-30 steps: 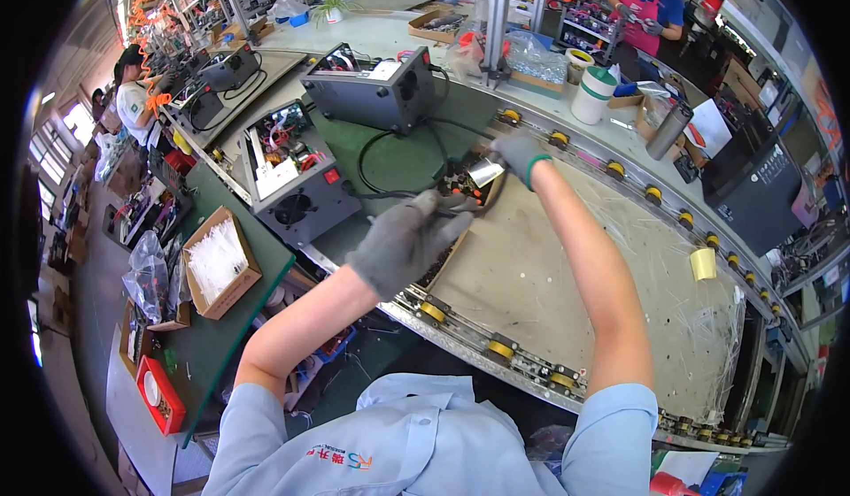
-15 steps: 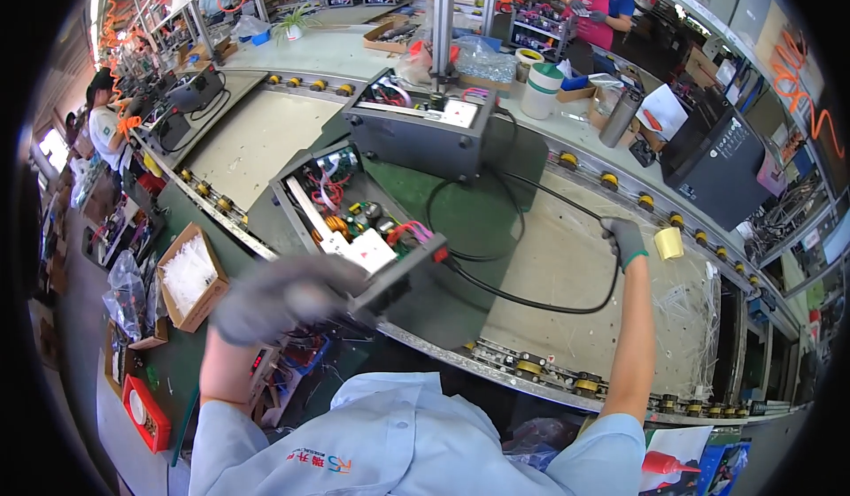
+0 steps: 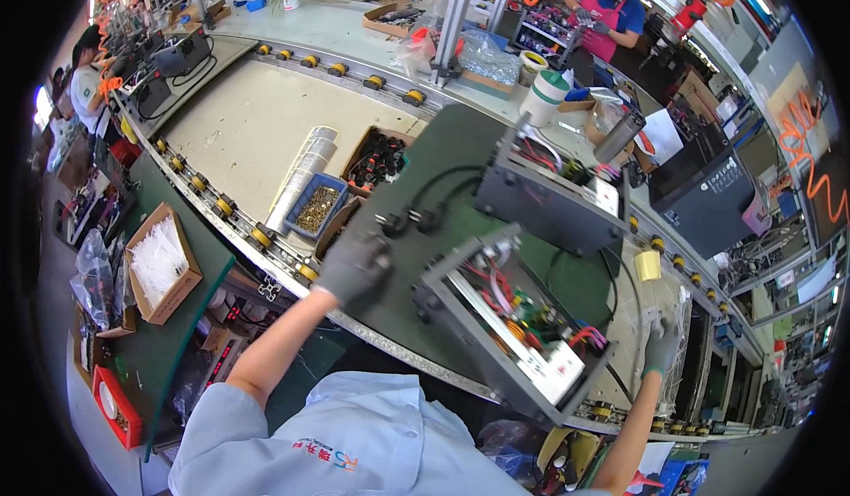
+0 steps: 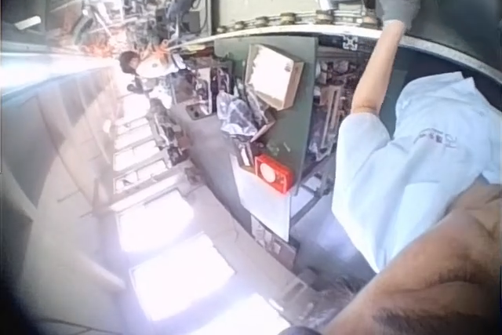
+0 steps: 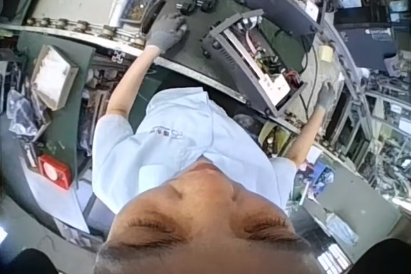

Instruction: Assembling and securing internal components of electronic chassis using glue, connectors, and a power screwdriver.

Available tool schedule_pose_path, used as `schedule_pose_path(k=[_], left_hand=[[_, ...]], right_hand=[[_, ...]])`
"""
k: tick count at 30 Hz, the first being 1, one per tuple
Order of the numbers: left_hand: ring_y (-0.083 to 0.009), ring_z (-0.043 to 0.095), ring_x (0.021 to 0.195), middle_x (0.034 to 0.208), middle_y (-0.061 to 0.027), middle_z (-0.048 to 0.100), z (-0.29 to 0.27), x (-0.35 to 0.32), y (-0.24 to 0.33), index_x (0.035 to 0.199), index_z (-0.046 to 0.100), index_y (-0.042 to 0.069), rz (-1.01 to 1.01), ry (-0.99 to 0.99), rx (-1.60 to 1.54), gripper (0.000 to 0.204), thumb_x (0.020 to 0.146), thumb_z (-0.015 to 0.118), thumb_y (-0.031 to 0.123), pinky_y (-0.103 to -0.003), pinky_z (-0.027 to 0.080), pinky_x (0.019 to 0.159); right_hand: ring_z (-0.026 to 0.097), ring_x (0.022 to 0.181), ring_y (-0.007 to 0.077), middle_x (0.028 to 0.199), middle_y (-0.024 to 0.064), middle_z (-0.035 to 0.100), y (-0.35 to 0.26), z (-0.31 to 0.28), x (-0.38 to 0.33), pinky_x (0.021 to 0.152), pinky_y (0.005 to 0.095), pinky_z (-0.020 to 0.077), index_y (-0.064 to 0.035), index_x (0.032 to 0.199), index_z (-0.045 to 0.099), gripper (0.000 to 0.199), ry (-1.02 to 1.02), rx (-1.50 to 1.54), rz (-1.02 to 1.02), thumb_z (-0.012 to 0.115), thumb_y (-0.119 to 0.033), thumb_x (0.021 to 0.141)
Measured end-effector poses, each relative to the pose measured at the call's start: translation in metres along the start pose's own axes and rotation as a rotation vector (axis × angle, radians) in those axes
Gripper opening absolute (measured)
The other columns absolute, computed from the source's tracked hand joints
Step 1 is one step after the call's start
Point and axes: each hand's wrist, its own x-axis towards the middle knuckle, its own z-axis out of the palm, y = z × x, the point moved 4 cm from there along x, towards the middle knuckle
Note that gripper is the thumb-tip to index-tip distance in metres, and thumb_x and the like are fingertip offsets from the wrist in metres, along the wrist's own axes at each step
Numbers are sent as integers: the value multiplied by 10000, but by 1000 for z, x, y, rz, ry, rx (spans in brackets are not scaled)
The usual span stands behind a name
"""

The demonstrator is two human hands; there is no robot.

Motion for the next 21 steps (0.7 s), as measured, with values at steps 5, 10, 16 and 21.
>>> schedule_pose_path(k=[5, 10, 16, 21], left_hand=[[-271, 397, 1234, 1290, -140, 459, 51, -4, 62, 1212, 494, 44, 95, -283, 224, 441, 854, 495, 301, -361, 325, 1014], [-270, 391, 1243, 1310, -141, 437, 77, -12, 101, 1246, 463, 35, 225, -274, 122, 452, 869, 465, 284, -362, 319, 1022], [-236, 448, 1192, 1265, -107, 492, 82, 2, 143, 1185, 519, 58, 346, -405, -80, 396, 837, 502, 246, -360, 411, 934], [-234, 545, 1055, 1143, -90, 569, 94, 11, 151, 1048, 581, 84, 301, -396, -58, 301, 787, 538, 226, -386, 481, 782]], right_hand=[[554, 975, 247, 1052, 182, 601, -61, -32, -60, 862, 345, 433, 35, 1121, 566, 504, -525, 1121, 402, 467, -411, 909], [524, 1006, 235, 1123, 189, 558, 2, -37, -56, 867, 368, 438, 59, 1182, 504, 660, -485, 947, 336, 449, -526, 884], [540, 1018, 219, 1147, 162, 550, 25, -62, -50, 843, 366, 461, 35, 1233, 468, 588, -424, 1070, 406, 567, -409, 862], [549, 836, 132, 961, 69, 614, 1, -74, -47, 738, 253, 447, -2, 1127, 577, 373, -323, 899, 334, 584, -241, 841]])
